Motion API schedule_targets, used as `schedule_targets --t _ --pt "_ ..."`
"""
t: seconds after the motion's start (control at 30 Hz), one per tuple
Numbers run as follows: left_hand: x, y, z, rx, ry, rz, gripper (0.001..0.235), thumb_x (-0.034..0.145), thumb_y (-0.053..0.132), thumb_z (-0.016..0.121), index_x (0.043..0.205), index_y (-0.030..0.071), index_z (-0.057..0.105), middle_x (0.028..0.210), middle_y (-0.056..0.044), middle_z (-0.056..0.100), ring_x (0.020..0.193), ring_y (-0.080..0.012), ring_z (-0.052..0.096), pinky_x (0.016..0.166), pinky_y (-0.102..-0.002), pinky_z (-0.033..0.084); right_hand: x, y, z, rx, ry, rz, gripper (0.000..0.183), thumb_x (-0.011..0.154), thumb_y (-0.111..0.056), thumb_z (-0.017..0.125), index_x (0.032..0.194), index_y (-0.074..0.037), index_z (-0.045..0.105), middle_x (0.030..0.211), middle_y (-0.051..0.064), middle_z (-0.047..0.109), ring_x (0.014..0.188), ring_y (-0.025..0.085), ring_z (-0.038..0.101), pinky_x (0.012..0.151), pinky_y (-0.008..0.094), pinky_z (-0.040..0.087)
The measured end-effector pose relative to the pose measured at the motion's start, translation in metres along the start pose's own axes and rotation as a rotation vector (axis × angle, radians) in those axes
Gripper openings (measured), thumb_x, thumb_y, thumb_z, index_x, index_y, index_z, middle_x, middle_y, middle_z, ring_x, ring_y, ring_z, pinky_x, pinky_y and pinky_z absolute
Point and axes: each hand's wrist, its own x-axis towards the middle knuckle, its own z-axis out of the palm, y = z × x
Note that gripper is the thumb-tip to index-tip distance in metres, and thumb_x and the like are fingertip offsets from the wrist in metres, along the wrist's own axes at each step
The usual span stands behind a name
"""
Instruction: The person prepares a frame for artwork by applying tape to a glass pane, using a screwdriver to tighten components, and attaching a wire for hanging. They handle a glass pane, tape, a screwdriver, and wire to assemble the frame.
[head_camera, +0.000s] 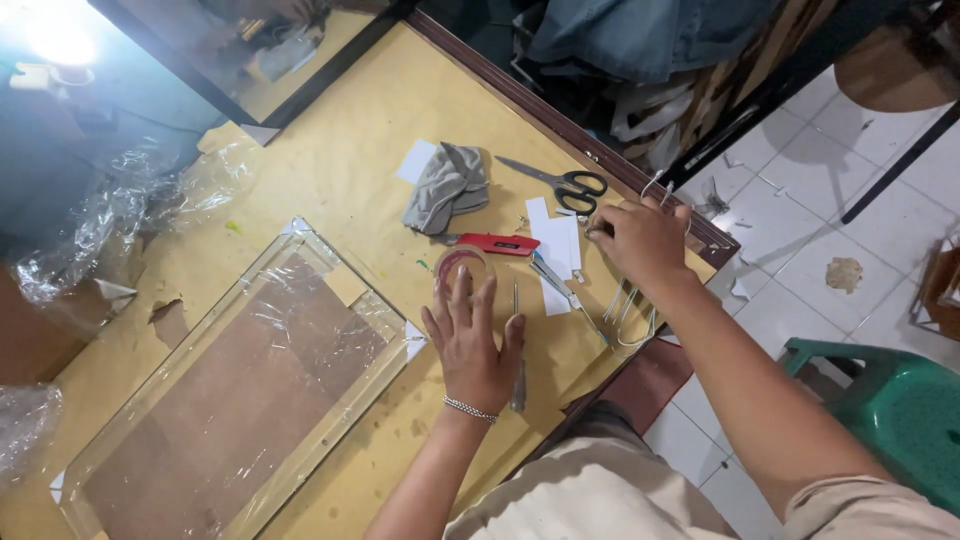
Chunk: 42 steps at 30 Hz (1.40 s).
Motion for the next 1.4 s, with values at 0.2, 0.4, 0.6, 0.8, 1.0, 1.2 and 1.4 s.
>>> schedule_targets --t 0.2,0.4,0.6,0.8,1.0,1.2,1.4 --pt "0.012 0.004 0.008 -0.353 0.091 0.08 0.036 0.078 0.016 0.061 0.113 0.01 0.053 0.112 -0.009 0.054 0.114 -0.0301 0.047 0.099 -0.044 0.032 -0.03 -0.019 -0.045 0.324 0.197 -0.056 0.014 0.084 -0.028 0.055 0.092 -0.022 0.065 0.079 0.002 0.065 0.08 0.026 0.06 0.073 0.04 0.044" --pt "0.021 0.004 0.013 -0.639 -0.188 -0.373 0.025 0.077 0.016 0.063 0.102 0.021 0.063 0.083 0.0 0.07 0.073 -0.0127 0.068 0.067 -0.026 0.057 -0.062 -0.077 -0.068 0.857 -0.351 0.003 0.02 0.088 -0.021 0.05 0.093 -0.01 0.066 0.072 0.007 0.063 0.059 0.017 0.054 0.065 0.032 0.043" --pt "0.018 0.002 0.009 -0.753 -0.062 -0.545 0.005 0.076 0.013 0.067 0.08 0.014 0.069 0.063 0.0 0.068 0.047 -0.0086 0.063 0.043 -0.02 0.053 -0.049 -0.082 -0.068 0.586 -0.353 -0.05 0.024 0.088 -0.036 0.045 0.09 -0.024 0.066 0.082 0.0 0.068 0.087 0.022 0.058 0.09 0.042 0.031" --pt "0.016 0.006 -0.014 -0.945 0.072 -0.713 0.01 0.076 0.008 0.065 0.085 0.001 0.066 0.069 -0.011 0.067 0.054 -0.0128 0.063 0.041 -0.019 0.052 0.018 -0.06 -0.002 0.119 0.109 -0.096 0.016 0.083 -0.039 0.05 0.09 -0.034 0.063 0.079 -0.01 0.061 0.087 0.017 0.052 0.078 0.046 0.036" --pt "0.001 -0.002 -0.028 -0.867 0.117 -0.837 0.012 0.076 0.01 0.066 0.085 0.003 0.066 0.07 -0.011 0.069 0.055 -0.0141 0.064 0.043 -0.02 0.052 0.04 -0.073 0.015 0.015 0.149 -0.153 0.015 0.08 -0.04 0.051 0.086 -0.036 0.064 0.078 -0.011 0.06 0.088 0.015 0.049 0.076 0.044 0.034" --pt "-0.017 -0.029 -0.027 -0.89 0.19 -0.921 0.014 0.077 0.012 0.065 0.089 0.005 0.065 0.075 -0.01 0.068 0.057 -0.0134 0.064 0.045 -0.019 0.051 0.048 -0.074 0.035 -0.047 0.22 -0.144 0.009 0.077 -0.04 0.056 0.081 -0.034 0.062 0.072 -0.011 0.055 0.086 0.014 0.049 0.074 0.043 0.03" --pt "-0.039 -0.054 -0.043 -0.879 0.256 -0.955 0.015 0.079 0.015 0.063 0.09 0.005 0.064 0.078 -0.009 0.068 0.059 -0.0132 0.064 0.046 -0.019 0.051 0.037 -0.079 0.026 -0.032 0.247 -0.228 0.008 0.078 -0.041 0.058 0.084 -0.038 0.063 0.079 -0.01 0.054 0.089 0.014 0.045 0.077 0.04 0.029"
